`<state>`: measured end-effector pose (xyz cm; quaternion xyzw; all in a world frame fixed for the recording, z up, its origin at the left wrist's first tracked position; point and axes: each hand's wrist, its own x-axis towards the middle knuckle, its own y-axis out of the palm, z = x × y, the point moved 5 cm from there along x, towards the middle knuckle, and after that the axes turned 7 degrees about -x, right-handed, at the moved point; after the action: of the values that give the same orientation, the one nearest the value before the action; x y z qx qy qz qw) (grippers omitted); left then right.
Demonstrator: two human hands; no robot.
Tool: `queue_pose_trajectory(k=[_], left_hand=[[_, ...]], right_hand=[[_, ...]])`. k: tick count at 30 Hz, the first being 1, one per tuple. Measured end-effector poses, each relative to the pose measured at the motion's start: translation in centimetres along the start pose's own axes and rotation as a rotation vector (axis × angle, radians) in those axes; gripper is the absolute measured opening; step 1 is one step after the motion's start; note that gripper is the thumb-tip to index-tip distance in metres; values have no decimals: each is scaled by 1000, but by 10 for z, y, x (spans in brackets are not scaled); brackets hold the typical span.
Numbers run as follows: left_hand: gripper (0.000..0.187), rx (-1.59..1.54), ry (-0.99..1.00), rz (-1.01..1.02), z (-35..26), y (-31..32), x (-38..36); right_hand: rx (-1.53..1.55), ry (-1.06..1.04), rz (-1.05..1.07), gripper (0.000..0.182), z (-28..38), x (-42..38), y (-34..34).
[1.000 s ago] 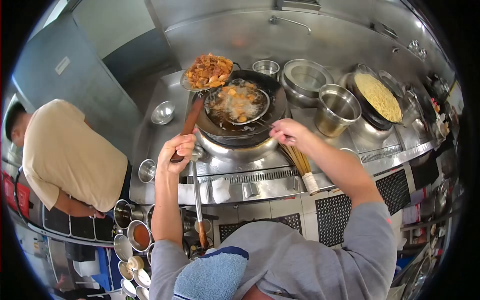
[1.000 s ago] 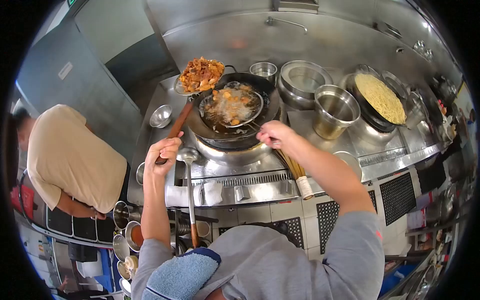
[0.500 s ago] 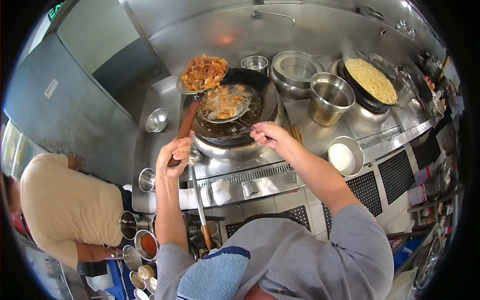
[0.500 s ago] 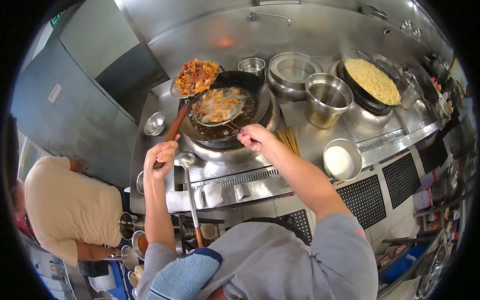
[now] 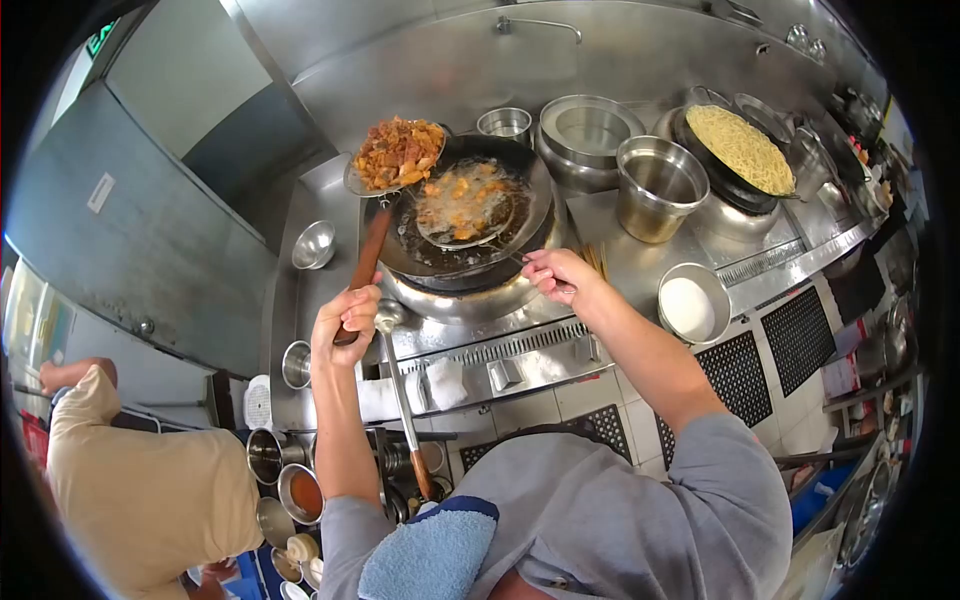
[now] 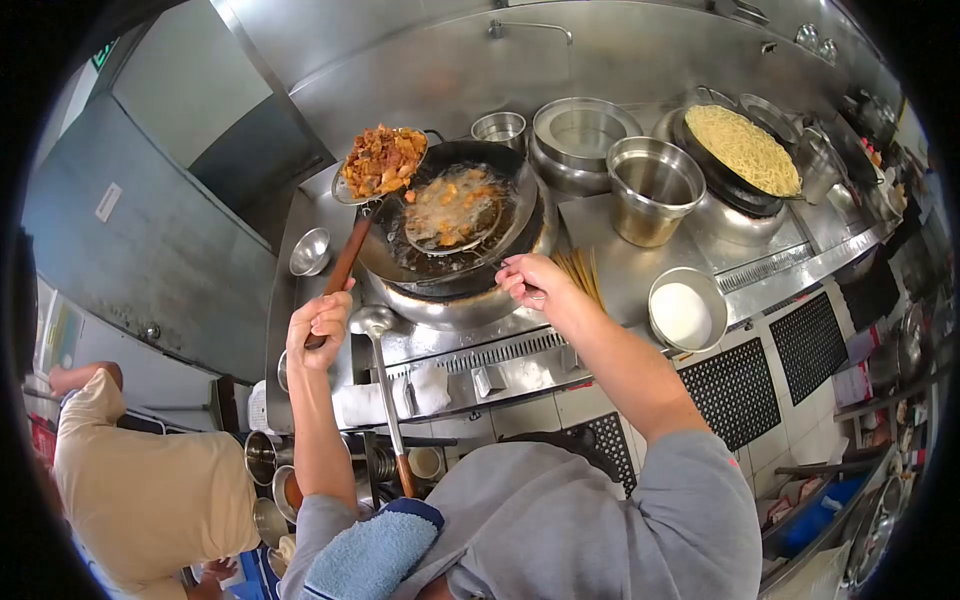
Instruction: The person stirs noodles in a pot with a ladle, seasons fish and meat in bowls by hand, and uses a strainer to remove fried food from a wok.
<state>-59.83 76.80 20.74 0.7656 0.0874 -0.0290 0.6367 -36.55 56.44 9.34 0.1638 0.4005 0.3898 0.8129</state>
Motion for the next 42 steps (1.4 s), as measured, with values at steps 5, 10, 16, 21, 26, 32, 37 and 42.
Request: queue_pose_trajectory(k=[5, 10, 16, 21, 26, 32, 37, 42], left_hand=[[31, 34, 9, 5, -3, 4, -5], [31, 21, 27, -6, 1, 2, -3], [31, 10, 8, 9, 1, 3, 3], [30, 8, 3, -9, -1, 3, 1], [31, 52, 30, -10, -1, 2, -3], [30, 56, 38, -11, -2, 7, 3], [32, 72, -7, 18, 4, 16, 13], [35, 26, -71, 49, 15, 20, 29]], right_hand=[[-231, -67, -84, 11, 26, -6, -9], [-567, -41, -23, 9, 15, 28, -2], [-577, -176, 66, 12, 15, 54, 1], [-498, -234, 36, 8, 21, 39, 12], [-545, -272, 70, 7, 21, 14, 3], [-523, -314, 12, 47, 8, -2, 0], [-477, -324, 31, 34, 6, -11, -2], [-454, -347, 33, 17, 3, -19, 2]])
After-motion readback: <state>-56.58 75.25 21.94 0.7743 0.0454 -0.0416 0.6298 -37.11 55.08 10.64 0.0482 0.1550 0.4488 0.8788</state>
